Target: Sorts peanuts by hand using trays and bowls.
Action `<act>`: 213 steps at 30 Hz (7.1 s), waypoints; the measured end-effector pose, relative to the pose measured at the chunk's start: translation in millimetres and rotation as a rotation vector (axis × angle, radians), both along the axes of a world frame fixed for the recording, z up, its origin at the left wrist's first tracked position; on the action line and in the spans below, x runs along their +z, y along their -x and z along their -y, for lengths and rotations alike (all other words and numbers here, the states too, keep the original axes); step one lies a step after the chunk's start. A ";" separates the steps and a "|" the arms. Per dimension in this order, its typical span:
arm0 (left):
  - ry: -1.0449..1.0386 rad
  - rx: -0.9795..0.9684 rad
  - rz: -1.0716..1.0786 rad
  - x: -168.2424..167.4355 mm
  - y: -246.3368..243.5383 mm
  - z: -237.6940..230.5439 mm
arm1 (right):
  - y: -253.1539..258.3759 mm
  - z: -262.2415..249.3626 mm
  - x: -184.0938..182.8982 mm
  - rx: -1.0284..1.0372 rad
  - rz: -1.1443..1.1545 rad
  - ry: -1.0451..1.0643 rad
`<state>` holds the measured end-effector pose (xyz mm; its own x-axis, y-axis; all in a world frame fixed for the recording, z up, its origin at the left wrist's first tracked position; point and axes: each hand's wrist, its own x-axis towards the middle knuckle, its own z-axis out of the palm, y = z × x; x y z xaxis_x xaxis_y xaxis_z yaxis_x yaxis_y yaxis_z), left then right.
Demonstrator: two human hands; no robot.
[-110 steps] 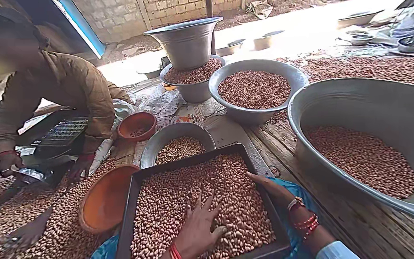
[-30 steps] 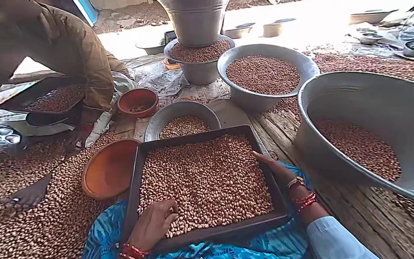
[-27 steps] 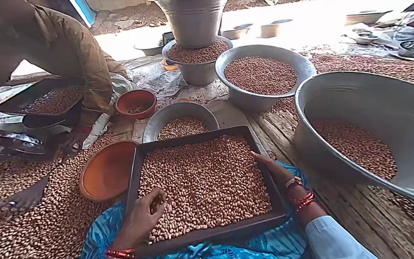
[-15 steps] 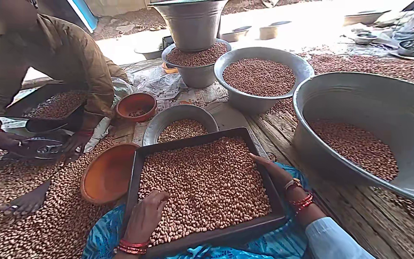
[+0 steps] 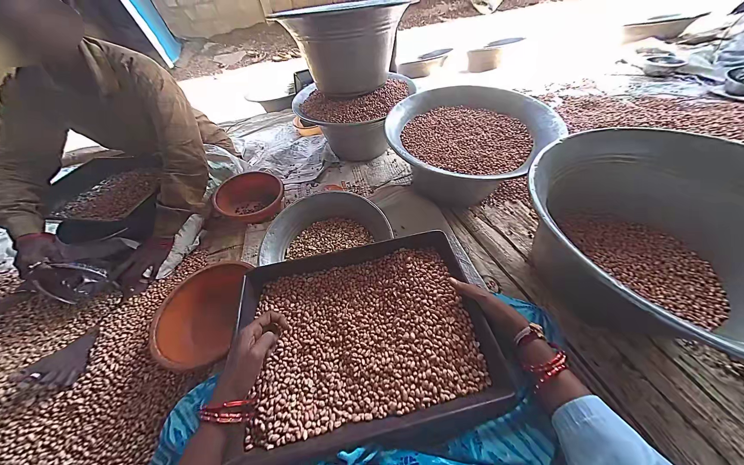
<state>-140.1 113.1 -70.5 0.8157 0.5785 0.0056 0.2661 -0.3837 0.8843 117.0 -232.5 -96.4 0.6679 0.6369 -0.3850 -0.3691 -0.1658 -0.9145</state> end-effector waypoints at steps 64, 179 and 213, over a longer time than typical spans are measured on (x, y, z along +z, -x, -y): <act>1.443 0.518 0.606 38.5 -55.8 88.6 | 131.2 -93.7 14.5 0.515 1.193 0.753; 1.392 0.534 0.598 38.5 -51.3 90.0 | 128.5 -54.7 43.2 0.679 1.051 0.987; 1.414 0.606 0.619 37.2 -52.7 91.4 | 114.2 -115.1 37.2 0.641 1.086 0.821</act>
<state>-87.4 21.6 -33.3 0.5589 0.6207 -0.5498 -0.4348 0.7840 0.4431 2.8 -117.5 -59.2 0.5540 0.7824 -0.2845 0.7395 -0.6195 -0.2634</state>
